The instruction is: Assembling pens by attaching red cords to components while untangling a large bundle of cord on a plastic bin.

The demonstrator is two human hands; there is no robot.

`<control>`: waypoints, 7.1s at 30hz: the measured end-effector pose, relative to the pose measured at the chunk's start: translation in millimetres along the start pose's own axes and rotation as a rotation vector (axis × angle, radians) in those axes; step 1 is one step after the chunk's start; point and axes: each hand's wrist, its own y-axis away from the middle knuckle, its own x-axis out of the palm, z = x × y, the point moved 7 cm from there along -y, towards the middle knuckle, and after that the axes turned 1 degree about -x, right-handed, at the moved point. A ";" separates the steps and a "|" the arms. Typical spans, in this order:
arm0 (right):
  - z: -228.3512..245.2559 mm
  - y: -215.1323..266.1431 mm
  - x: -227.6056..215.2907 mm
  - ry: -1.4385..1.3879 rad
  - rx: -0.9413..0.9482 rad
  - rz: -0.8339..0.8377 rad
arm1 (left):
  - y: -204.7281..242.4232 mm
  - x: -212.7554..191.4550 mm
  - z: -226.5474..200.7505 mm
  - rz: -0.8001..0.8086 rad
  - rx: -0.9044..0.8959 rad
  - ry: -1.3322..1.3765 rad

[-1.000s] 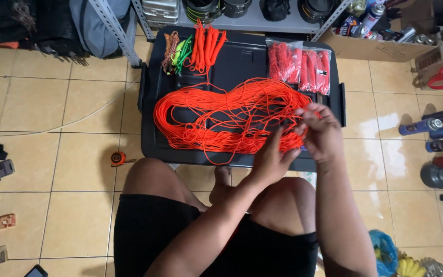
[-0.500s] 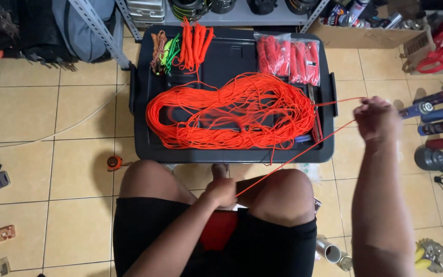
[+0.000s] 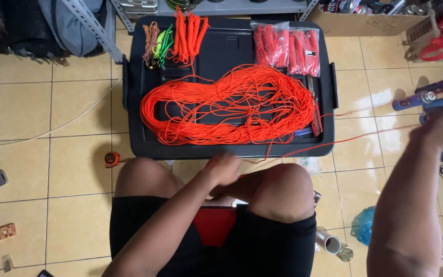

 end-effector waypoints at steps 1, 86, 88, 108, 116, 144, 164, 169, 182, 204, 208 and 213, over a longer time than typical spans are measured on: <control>-26.7 -14.8 5.3 0.548 -0.203 0.144 | -5.5 -24.1 -5.3 -0.289 0.118 0.113; 68.1 319.0 157.3 0.891 -0.260 1.131 | -45.7 -31.7 125.4 -0.762 0.036 -0.207; 111.3 340.7 134.6 0.887 -0.060 1.396 | -44.0 -32.2 125.9 -0.803 0.001 -0.147; 275.2 539.9 70.1 -0.244 -0.021 2.244 | 75.4 -35.5 40.6 -0.120 0.107 1.680; 134.1 418.9 96.2 0.541 -0.055 1.595 | 225.5 -112.1 246.2 -0.908 -0.316 1.386; 24.1 351.6 120.1 0.773 -0.158 0.857 | 172.2 -128.1 325.7 -0.646 -0.806 -0.052; 17.3 363.3 148.9 0.631 0.183 0.826 | 56.7 -12.3 -6.2 -0.525 0.071 0.479; 93.4 369.4 134.4 -0.322 0.594 0.421 | 74.9 -18.6 -10.5 -0.342 0.057 0.561; 75.3 352.4 128.3 -0.851 1.094 0.412 | 27.6 44.8 17.9 -0.032 -0.028 0.418; 53.3 352.4 123.2 -0.340 0.537 0.507 | 50.9 -31.0 184.8 -0.951 -0.730 0.518; 50.6 355.4 125.4 -0.198 0.276 0.595 | 7.1 1.6 221.7 -0.961 -0.782 0.500; 40.8 372.9 139.3 0.573 -0.188 0.706 | 12.2 -6.7 205.8 -1.040 -0.614 1.115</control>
